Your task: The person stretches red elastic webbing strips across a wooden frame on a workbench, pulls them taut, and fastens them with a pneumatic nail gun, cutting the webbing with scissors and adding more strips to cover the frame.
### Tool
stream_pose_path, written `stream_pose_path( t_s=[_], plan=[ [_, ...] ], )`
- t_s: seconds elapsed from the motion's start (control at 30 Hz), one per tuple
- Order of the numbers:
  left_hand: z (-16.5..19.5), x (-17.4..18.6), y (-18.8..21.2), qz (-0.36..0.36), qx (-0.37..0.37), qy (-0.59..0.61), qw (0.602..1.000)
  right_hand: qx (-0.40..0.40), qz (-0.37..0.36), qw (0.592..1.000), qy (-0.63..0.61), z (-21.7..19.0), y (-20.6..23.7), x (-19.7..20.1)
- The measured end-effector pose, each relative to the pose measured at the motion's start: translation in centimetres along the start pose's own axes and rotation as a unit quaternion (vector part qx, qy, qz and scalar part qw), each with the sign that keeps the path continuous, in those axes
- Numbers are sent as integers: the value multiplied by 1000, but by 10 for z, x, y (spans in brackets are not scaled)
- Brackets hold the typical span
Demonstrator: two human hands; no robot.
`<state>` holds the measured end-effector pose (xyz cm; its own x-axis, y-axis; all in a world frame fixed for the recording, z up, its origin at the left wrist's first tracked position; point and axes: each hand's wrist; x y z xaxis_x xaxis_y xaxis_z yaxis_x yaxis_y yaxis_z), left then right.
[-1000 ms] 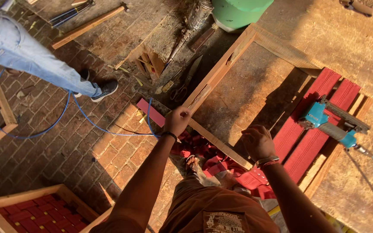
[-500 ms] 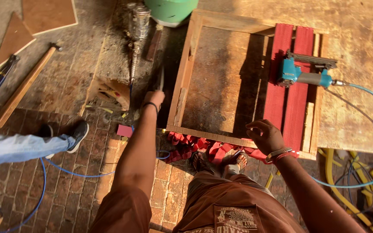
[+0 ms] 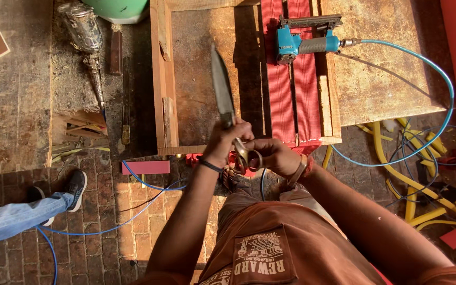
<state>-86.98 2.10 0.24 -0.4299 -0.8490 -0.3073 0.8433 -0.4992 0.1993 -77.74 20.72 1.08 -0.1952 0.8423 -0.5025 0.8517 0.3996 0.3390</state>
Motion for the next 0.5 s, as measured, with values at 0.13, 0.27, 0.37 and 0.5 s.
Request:
stream_pose_path(
  t_s=[0.13, 0.27, 0.37, 0.5],
  plan=[
    [-27, -72, -7, -61, -28, -14, 998, -21, -36, 992, -117, 5, 41, 39],
    [-71, -132, -25, -68, -16, -169, 983, -11, -54, 998, 0, 2, 84, 115],
    [-118, -145, -37, -128, -63, -173, 975, -77, 92, 944, 307, -4, 123, 187],
    [-186, -144, -24, 43, 189, -231, 953, -95, -20, 923, 372, -18, 177, 282]
  ],
)
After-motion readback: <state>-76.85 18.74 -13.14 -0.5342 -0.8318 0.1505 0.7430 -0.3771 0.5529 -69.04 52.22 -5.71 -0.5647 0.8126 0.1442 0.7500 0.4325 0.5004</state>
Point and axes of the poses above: each hand's wrist, its own y-axis away from the middle knuckle, its own x-axis out of the back of the hand, z = x × y, and after that the axes turned 3 degrees about z, right-handed
